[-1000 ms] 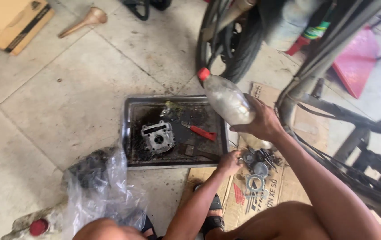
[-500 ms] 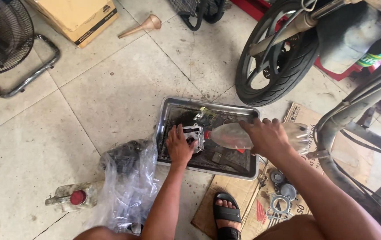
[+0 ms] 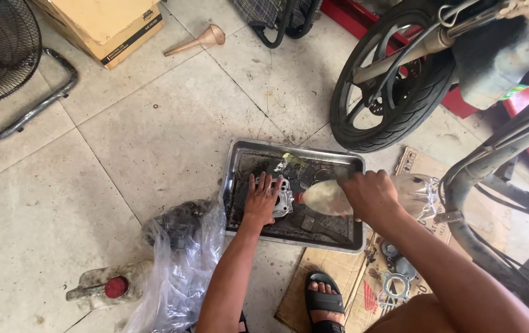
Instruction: Cleaning a motorcycle engine component using a brush and cleaning fluid in a metal tray
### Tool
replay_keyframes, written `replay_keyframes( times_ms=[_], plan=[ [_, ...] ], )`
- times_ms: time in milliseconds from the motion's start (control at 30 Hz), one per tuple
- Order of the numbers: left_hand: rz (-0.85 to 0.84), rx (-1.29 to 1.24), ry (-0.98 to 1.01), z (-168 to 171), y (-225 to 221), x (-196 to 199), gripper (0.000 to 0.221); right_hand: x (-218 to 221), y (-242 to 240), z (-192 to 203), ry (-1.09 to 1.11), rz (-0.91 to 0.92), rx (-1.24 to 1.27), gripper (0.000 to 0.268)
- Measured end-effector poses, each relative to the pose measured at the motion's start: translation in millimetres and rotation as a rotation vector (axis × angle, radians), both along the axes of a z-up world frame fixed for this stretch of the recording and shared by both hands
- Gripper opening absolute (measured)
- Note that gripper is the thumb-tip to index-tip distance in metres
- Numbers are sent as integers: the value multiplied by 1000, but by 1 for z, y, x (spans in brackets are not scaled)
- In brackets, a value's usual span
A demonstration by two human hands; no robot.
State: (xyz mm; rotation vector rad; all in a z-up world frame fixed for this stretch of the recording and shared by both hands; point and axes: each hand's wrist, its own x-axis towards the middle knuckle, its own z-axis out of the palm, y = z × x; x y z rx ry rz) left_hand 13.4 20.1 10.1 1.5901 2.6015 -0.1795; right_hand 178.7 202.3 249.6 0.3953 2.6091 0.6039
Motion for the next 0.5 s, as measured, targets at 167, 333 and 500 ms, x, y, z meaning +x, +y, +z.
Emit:
replay_keyframes(
  times_ms=[167,333,500],
  plan=[
    [31,53,68,3,20,6,151,7,8,-4,-11,-40,-18,85],
    [317,216,-453,23,19,4,135,6,10,10,61,-28,27,92],
    [274,380,-468,64,32,24,131,6,-5,29,180,53,82,85]
  ],
)
